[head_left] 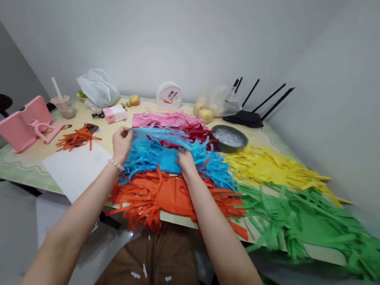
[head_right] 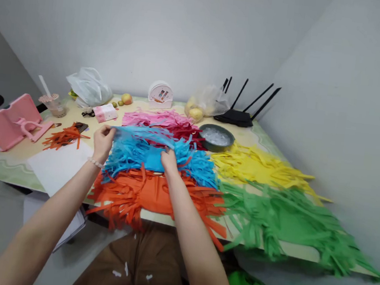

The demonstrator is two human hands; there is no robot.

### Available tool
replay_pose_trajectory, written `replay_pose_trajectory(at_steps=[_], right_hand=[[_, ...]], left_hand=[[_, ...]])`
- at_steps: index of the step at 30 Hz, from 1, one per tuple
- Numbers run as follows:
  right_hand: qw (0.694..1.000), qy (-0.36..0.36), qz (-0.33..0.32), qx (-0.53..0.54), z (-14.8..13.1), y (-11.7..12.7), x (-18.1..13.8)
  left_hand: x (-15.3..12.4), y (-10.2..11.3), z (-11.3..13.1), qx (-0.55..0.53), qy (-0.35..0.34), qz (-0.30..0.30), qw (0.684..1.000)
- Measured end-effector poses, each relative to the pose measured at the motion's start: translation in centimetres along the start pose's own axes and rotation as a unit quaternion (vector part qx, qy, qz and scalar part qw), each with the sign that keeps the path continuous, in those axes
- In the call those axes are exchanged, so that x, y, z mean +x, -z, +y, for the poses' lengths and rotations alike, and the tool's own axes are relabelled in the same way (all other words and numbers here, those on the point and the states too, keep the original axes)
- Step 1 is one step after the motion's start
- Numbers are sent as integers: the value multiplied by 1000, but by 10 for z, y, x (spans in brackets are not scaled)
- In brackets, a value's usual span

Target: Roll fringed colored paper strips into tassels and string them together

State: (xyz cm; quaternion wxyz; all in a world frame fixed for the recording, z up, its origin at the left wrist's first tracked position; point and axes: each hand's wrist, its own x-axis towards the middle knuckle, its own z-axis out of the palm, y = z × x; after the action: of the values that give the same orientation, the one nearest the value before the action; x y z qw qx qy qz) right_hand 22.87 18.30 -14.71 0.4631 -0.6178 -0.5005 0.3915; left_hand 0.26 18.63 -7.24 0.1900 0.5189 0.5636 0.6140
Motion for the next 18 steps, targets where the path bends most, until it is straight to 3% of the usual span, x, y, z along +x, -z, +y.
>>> replay_pose_trajectory(at_steps=[6, 12, 15, 18], right_hand=[[991, -94, 27, 93, 1, 11, -3], [993, -87, -24, 70, 2, 14, -3], [996, -54, -70, 12, 3, 5, -5], [993, -6, -98, -64, 3, -5, -11]], left_hand=[[25, 44, -6, -104, 159, 86, 978], [56, 105, 16, -116, 218, 75, 966], [48, 111, 14, -89, 256, 27, 962], [33, 95, -4, -62, 327, -34, 942]])
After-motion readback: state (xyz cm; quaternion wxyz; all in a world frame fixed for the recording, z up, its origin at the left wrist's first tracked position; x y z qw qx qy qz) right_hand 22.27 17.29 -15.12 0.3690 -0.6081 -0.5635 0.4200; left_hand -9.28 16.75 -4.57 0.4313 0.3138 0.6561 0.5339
